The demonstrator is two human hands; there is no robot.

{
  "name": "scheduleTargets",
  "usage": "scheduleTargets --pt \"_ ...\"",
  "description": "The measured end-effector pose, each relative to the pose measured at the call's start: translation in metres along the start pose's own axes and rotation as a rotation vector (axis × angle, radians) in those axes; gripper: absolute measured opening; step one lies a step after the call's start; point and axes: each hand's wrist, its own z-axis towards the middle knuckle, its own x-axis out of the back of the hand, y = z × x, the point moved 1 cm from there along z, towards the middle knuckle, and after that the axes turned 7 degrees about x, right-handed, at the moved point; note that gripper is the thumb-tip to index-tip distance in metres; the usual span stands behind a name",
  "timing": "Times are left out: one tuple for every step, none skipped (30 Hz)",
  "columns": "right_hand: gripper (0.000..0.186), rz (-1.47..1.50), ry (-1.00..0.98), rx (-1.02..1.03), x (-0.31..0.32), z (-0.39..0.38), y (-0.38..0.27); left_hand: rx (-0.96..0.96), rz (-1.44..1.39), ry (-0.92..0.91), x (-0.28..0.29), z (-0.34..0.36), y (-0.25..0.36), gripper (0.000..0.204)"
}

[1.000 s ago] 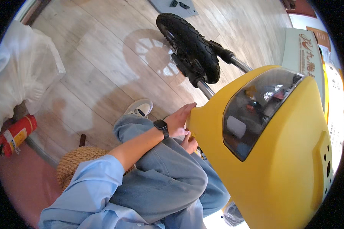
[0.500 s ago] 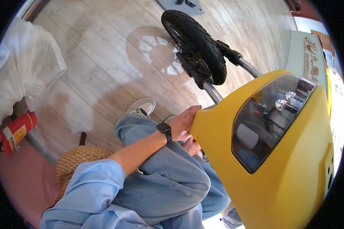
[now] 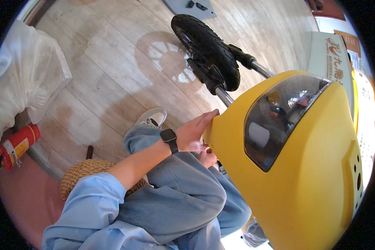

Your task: Using a power drill and hands to disassemble or repair panels on an electric scooter.

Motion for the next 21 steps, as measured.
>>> scheduleTargets --pt "0.047 -0.006 0.015 0.017 -0.001 -0.001 0.0 0.007 0.008 -0.006 0.001 0.001 0.001 0.103" --pt "0.048 -0.007 0.065 0.069 -0.002 -0.001 0.0 0.025 0.019 -0.008 0.001 0.001 0.002 0.101" --pt "0.048 -0.018 0.037 0.06 -0.004 -0.002 0.0 0.017 0.02 -0.002 0.0 0.001 0.004 0.101" --pt "0.049 0.037 0.077 0.024 -0.005 -0.002 0.0 0.01 0.01 0.016 -0.003 0.002 0.007 0.098" --pt "0.05 0.105 0.125 0.014 -0.006 -0.002 0.0 0.001 0.004 0.035 -0.003 0.002 0.01 0.096" --pt "0.05 0.128 0.154 -0.029 -0.007 -0.002 0.001 0.001 0.01 0.04 -0.004 0.002 0.012 0.096" --pt "0.049 0.13 0.144 -0.046 -0.006 -0.001 0.001 0.036 -0.013 0.055 -0.004 0.002 0.014 0.092" --pt "0.048 0.122 0.13 -0.065 -0.005 0.0 0.001 0.083 -0.033 0.051 -0.004 0.001 0.015 0.089" --pt "0.048 0.103 0.106 -0.084 -0.003 0.002 0.002 0.075 -0.035 0.069 -0.003 0.001 0.016 0.089" --pt "0.047 0.057 0.05 -0.095 -0.001 0.005 0.002 0.077 -0.041 0.051 -0.001 0.002 0.016 0.088" --pt "0.047 -0.002 -0.013 -0.113 0.001 0.007 0.003 0.064 -0.051 0.048 -0.001 0.002 0.016 0.087" --pt "0.046 -0.048 -0.068 -0.125 0.004 0.009 0.004 0.072 -0.052 0.029 0.0 0.003 0.016 0.087" --pt "0.046 -0.086 -0.108 -0.126 0.006 0.01 0.004 0.057 -0.035 0.048 0.0 0.003 0.017 0.087" --pt "0.046 -0.121 -0.13 -0.104 0.01 0.011 0.004 0.04 -0.024 0.066 -0.001 0.003 0.018 0.087" --pt "0.052 -0.134 -0.085 0.024 0.013 0.01 0.002 0.037 -0.023 0.062 -0.001 0.002 0.019 0.087" --pt "0.052 -0.131 -0.094 0.002 0.015 0.01 0.001 0.055 -0.007 0.054 -0.002 0.002 0.02 0.09" --pt "0.054 -0.167 -0.135 0.091 0.017 0.008 -0.001 0.069 0.005 0.04 -0.002 0.001 0.022 0.093" --pt "0.057 -0.219 -0.165 0.15 0.02 0.008 -0.004 0.057 0.002 0.039 -0.001 0.001 0.025 0.093" --pt "0.061 -0.264 -0.164 0.144 0.022 0.005 -0.006 0.027 0.041 0.031 0.002 0.002 0.027 0.093" --pt "0.061 -0.252 -0.162 0.158 0.025 0.004 -0.01 0.006 0.095 0.014 0.005 0.003 0.03 0.092" --pt "0.063 -0.3 -0.194 0.143 0.028 0.002 -0.013 0.072 0.132 -0.037 0.008 0.003 0.032 0.099"
